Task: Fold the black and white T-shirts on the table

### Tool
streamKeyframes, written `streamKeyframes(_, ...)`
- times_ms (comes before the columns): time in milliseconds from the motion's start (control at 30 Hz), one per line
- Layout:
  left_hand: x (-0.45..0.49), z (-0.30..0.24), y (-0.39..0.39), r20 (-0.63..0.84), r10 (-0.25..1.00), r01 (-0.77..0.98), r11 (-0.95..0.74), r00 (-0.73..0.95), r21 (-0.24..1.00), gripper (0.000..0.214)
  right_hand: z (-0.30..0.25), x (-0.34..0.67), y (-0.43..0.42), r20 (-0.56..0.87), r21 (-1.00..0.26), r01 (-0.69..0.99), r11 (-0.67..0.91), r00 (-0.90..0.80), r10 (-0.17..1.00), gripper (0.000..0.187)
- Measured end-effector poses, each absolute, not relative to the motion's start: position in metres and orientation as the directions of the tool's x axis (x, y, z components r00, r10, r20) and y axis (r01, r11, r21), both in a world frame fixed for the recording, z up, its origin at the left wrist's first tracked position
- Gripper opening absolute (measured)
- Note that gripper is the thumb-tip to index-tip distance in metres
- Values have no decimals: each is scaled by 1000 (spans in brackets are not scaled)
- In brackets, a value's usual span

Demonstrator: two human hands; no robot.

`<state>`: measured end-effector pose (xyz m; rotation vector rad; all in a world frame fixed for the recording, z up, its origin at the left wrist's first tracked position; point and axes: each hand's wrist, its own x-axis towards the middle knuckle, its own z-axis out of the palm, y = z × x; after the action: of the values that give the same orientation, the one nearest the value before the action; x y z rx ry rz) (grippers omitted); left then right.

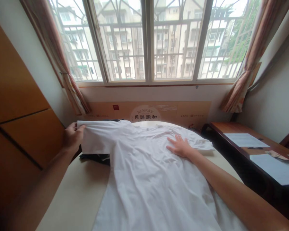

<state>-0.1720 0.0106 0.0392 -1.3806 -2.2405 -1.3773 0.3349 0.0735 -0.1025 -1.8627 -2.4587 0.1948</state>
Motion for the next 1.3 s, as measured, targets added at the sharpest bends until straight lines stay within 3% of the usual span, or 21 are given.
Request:
streamKeyframes(233, -178, 89, 11, 578, 596, 828, 348, -557, 439, 36, -96, 323, 67, -67, -151, 952, 267, -279, 958, 72)
streamKeyframes(333, -190, 92, 16, 491, 633, 799, 429, -599, 422, 38, -91, 317, 63, -89, -162, 942, 295, -312, 946, 73)
streamKeyframes(400, -192, 90, 16, 397, 671, 779, 513, -626, 361, 49, -85, 314, 62, -81, -151, 934, 323, -338, 938, 72)
streamKeyframes(467, -182, 86, 13, 409, 688, 799, 545, -599, 253, 61, -77, 310, 67, -55, -129, 934, 334, -343, 938, 70)
streamKeyframes(533, -157, 81, 9, 537, 727, 894, 426, -428, 136, 60, -70, 302, 78, -2, -121, 940, 319, -321, 947, 67)
streamKeyframes(600, -121, 76, 11, 602, 787, 987, 157, -133, 13, 47, -66, 288, 95, 51, -132, 944, 302, -298, 953, 66)
streamKeyframes(700, -58, 62, 30, 387, 887, 968, -232, 251, -96, 38, -68, 258, 122, 54, -163, 943, 289, -284, 957, 65)
streamKeyframes(767, -21, 46, 52, 144, 933, 942, -316, 331, -113, 38, -75, 237, 137, 16, -181, 946, 270, -272, 962, 65)
streamKeyframes(833, 7, 25, 76, -32, 954, 950, -298, 297, -92, 37, -82, 221, 146, -16, -192, 949, 249, -257, 966, 65)
streamKeyframes(933, 32, -10, 108, -129, 975, 979, -192, 183, -64, 42, -92, 209, 155, -34, -202, 953, 227, -238, 971, 68)
streamKeyframes(1133, 36, -69, 151, -117, 991, 998, 55, -57, -20, 81, -101, 220, 168, -41, -227, 958, 178, -192, 981, 79)
streamKeyframes(1300, 25, -90, 174, -66, 996, 998, 59, -56, 36, 90, -107, 237, 178, 23, -283, 954, 95, -93, 995, 82)
